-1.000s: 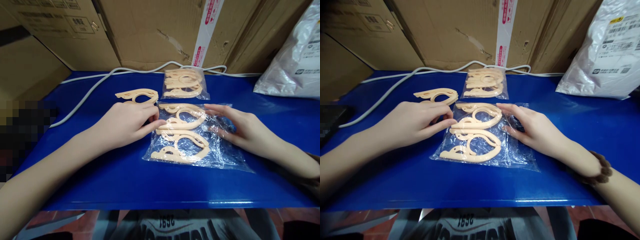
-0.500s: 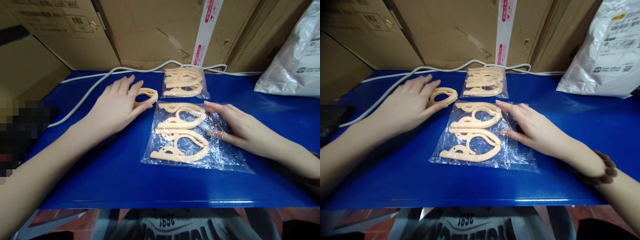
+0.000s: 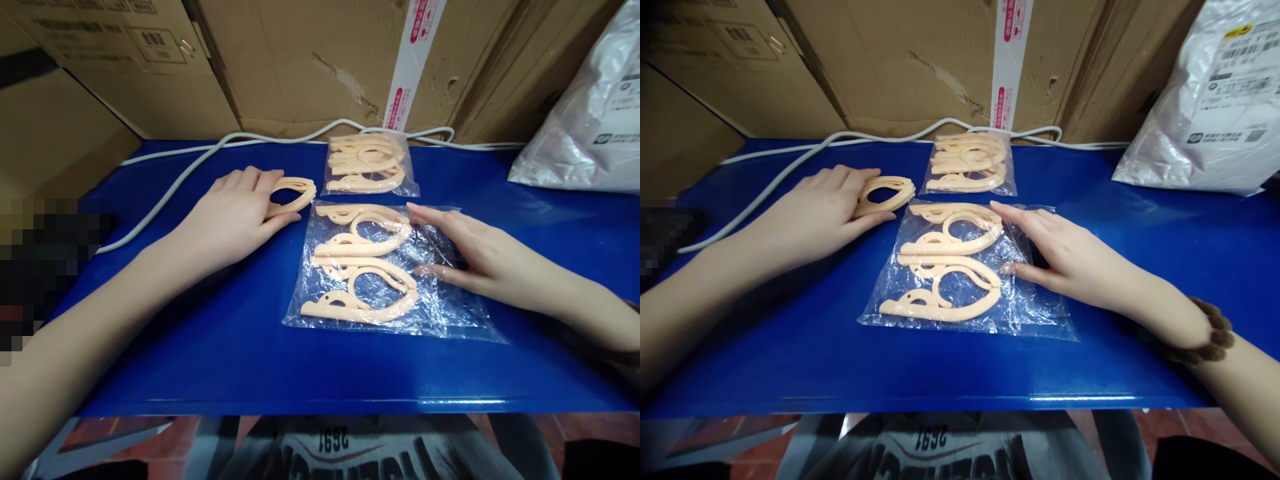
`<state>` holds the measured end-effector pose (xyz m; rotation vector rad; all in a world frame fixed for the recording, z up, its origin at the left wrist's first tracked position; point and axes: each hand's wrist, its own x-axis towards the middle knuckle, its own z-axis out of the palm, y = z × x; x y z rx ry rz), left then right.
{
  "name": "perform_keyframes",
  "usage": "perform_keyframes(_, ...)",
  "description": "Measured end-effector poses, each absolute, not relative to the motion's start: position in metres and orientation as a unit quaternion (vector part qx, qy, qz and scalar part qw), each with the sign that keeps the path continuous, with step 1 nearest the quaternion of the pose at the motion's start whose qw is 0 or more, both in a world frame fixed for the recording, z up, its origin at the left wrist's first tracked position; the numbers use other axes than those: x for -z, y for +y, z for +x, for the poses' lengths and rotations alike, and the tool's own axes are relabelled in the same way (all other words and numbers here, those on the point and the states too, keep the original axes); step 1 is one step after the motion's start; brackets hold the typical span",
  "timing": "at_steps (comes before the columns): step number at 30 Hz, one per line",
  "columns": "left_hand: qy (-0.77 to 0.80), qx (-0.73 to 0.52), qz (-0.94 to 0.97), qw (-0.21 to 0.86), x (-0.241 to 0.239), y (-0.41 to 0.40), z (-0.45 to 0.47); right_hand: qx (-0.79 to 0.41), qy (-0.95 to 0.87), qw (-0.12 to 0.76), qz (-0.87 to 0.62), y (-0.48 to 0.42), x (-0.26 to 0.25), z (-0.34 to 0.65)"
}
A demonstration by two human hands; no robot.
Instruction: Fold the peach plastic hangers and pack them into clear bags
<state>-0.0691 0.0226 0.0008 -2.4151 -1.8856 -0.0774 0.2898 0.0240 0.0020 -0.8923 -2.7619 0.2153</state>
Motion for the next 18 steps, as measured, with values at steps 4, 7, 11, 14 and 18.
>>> perform_keyframes(4, -0.623, 0.077, -0.778, -0.009, -0.004, 0.024, -0.070, -0.075, -0.941, 0.115, -0.309, 0.024, -0.002, 0.291)
perform_keyframes(7, -0.630, 0.117, -0.767, -0.015, -0.005, 0.022, -0.070, -0.069, -0.939, 0.110, -0.317, 0.023, -0.004, 0.290)
perform_keyframes(11, -0.624, 0.163, -0.763, 0.031, -0.006, 0.019, -0.067, -0.049, -0.921, 0.131, -0.363, 0.020, -0.011, 0.289)
perform_keyframes(14, -0.620, 0.229, -0.746, 0.081, -0.005, 0.017, -0.064, -0.032, -0.888, 0.177, -0.422, 0.018, -0.016, 0.288)
perform_keyframes(18, -0.560, 0.293, -0.769, 0.101, -0.003, 0.009, -0.056, -0.011, -0.859, 0.246, -0.448, 0.015, -0.020, 0.286)
